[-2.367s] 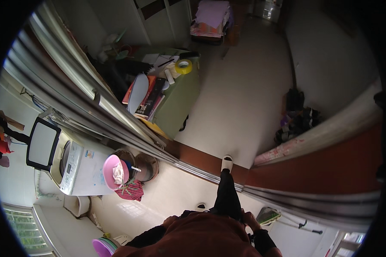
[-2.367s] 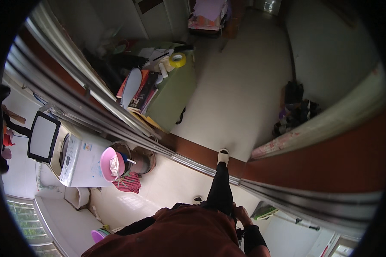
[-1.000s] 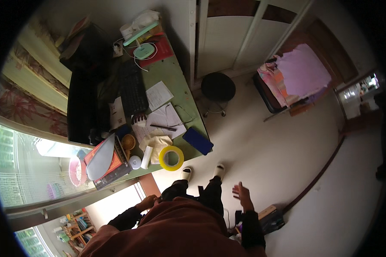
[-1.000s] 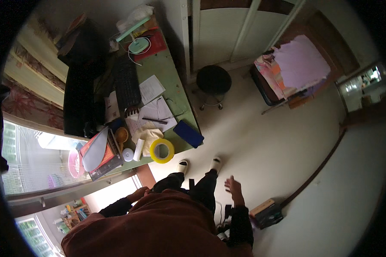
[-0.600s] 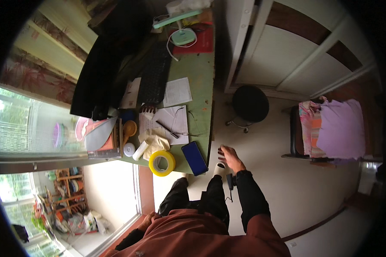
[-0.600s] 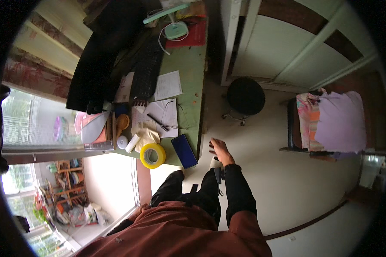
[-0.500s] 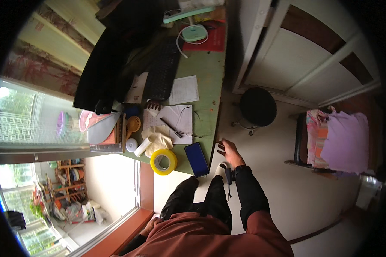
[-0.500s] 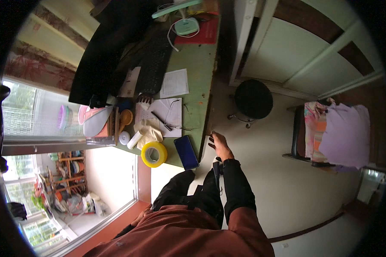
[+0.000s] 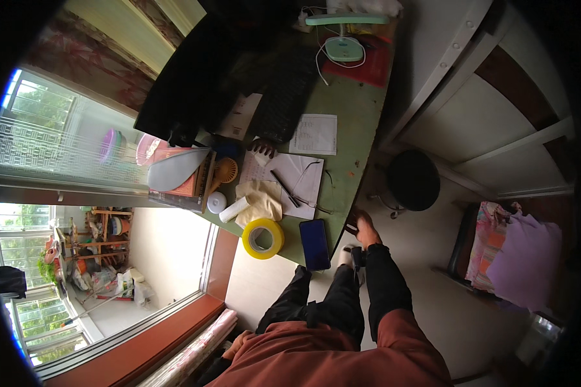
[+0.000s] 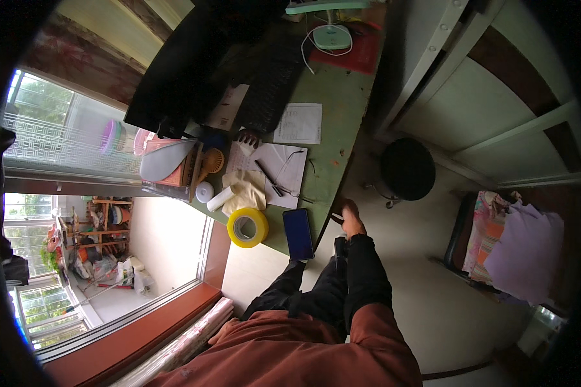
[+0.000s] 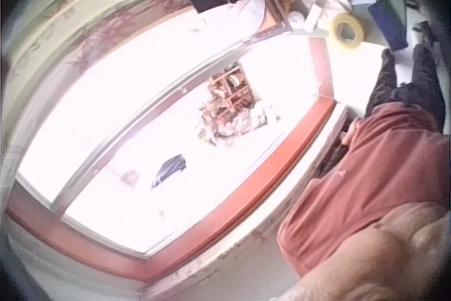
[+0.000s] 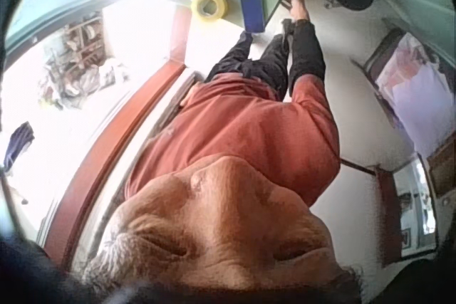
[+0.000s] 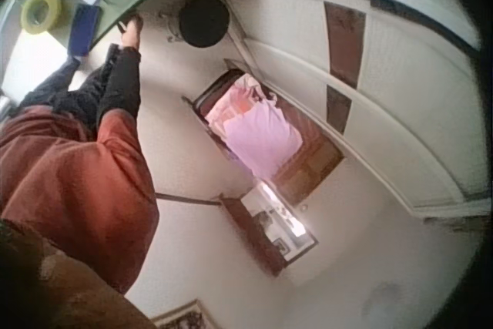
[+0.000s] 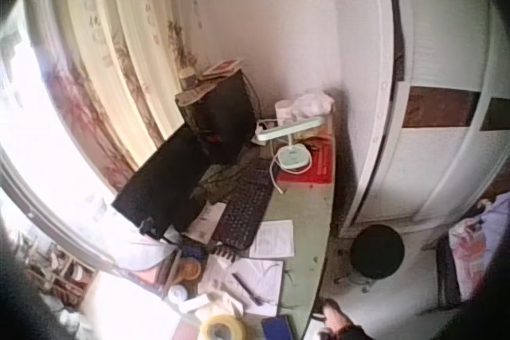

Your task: The person moves a mop and buckets, then retrieves a small dark rectangular object and a white wipe from a desk. They wipe a section of the wall, attach a metal bracket to the object, and press the object onto the wall to install it.

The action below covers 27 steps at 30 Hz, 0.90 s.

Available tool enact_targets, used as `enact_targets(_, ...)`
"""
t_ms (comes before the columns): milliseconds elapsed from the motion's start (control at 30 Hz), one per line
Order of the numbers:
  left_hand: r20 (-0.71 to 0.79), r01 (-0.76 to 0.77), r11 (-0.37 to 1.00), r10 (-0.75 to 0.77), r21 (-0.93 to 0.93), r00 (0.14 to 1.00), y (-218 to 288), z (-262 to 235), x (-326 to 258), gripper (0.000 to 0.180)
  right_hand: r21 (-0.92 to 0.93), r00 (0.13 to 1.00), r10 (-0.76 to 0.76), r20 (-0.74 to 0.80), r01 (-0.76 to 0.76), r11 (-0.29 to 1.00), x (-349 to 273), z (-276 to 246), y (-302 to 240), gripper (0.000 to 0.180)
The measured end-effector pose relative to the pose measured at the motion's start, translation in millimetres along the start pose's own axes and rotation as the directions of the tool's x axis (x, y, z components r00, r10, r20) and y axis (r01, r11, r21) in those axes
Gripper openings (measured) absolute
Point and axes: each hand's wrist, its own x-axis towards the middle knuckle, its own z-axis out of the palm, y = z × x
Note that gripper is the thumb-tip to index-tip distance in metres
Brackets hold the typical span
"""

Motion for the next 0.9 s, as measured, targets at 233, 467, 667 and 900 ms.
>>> enact_targets(233, -0.035, -0.075, 0.997, 0.075, 0.021, 0.997, 14, 61, -1, 0.029, -0.037, 0.992, 0.114, 0.044, -0.113, 0.993, 5, -22, -3, 0.04)
enact_targets(467, -0.059, -0.261, 0.953, 0.272, 0.157, 0.96, 15, 137, 4, 0.031, -0.022, 0.987, 0.114, 0.117, -0.112, 0.993, -1, -74, -12, 0.022)
enact_targets(667, -0.109, 0.01, 0.995, -0.021, -0.097, 0.994, 31, 164, 21, 0.05, -0.025, 0.993, 0.107, 0.047, -0.106, 0.994, -15, -128, -10, 0.021)
enact_targets(900, -0.078, 0.057, 0.989, -0.068, -0.135, 0.995, 77, 145, 24, 0.044, -0.052, 0.997, 0.074, 0.007, -0.074, 0.996, -33, -168, -15, 0.021)
